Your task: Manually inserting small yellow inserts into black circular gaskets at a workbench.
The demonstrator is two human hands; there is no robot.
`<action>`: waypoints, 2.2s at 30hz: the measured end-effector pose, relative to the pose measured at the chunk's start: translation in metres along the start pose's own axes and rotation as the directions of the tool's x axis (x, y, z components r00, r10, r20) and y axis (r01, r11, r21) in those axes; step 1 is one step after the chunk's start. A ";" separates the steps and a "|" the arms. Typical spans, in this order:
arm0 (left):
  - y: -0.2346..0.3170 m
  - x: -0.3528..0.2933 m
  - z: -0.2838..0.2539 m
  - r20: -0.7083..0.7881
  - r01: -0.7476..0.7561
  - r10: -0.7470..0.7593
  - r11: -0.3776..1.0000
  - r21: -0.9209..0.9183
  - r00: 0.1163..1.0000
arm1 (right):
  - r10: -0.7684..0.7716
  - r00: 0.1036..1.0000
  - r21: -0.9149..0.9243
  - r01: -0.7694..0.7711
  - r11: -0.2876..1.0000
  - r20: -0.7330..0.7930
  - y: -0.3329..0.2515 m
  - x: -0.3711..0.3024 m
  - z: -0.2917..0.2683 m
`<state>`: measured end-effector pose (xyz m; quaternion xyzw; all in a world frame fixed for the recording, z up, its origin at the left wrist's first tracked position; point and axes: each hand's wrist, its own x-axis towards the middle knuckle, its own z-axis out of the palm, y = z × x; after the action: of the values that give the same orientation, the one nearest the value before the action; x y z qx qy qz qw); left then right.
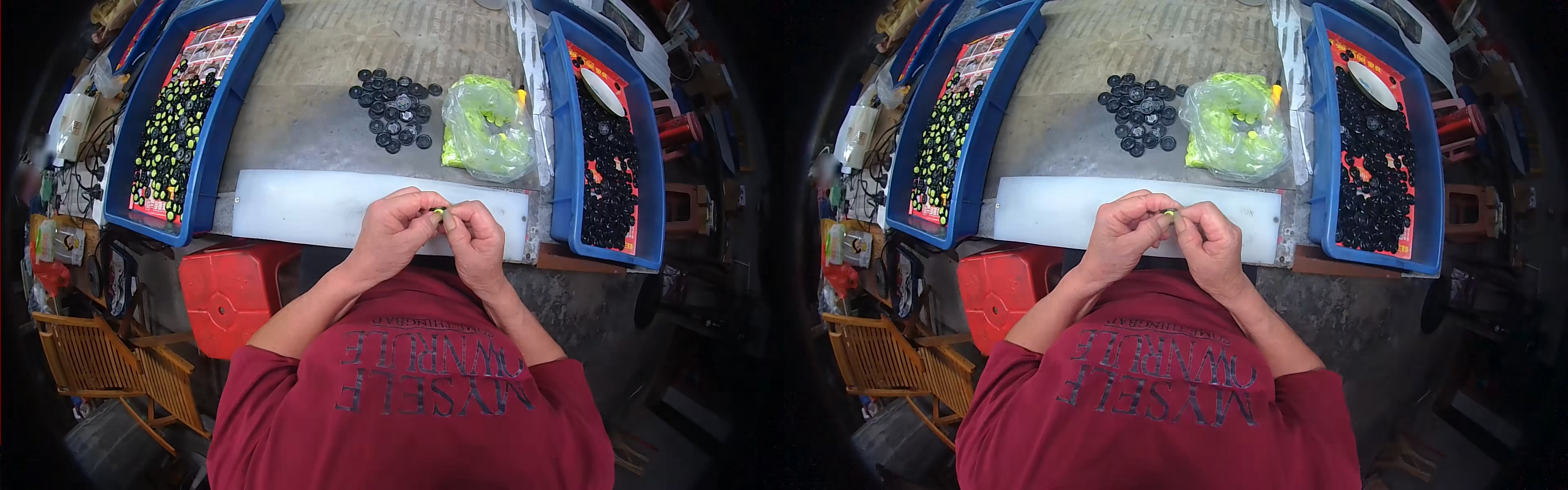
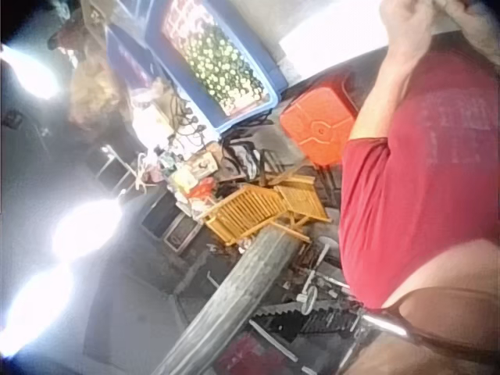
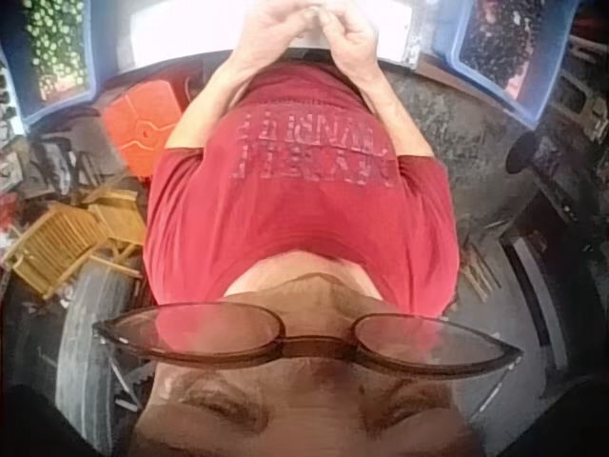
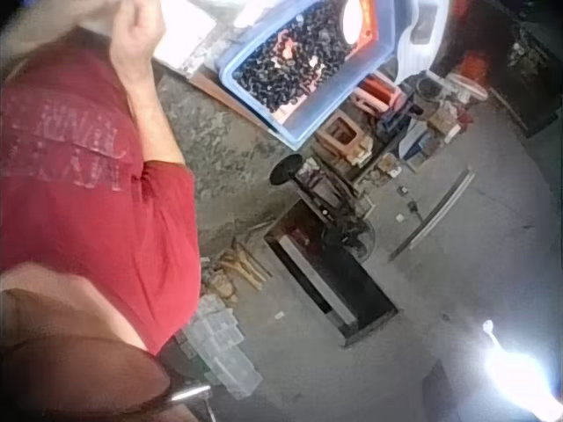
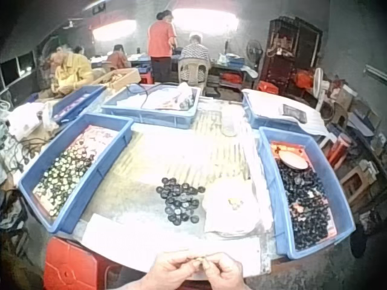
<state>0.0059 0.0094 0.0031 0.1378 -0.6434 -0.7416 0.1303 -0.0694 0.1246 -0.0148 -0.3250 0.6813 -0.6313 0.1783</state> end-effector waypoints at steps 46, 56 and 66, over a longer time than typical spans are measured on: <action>0.034 0.050 -0.127 -0.440 -0.215 0.074 0.936 -0.278 0.895 | 0.145 0.982 0.000 -0.146 0.989 0.117 0.001 0.003 -0.005; -0.007 0.062 -0.081 0.128 -0.262 0.333 0.397 0.880 0.934 | 0.083 0.990 -0.042 -0.079 0.996 0.113 0.004 0.002 -0.003; -0.012 0.062 -0.082 0.099 -0.321 0.507 0.372 0.871 0.856 | 0.068 0.991 -0.054 -0.062 0.997 0.114 0.002 0.003 -0.003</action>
<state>-0.0211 -0.0871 -0.0215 0.0858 -0.9234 -0.2428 0.2848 -0.0736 0.1248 -0.0157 -0.3431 0.6958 -0.5877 0.2299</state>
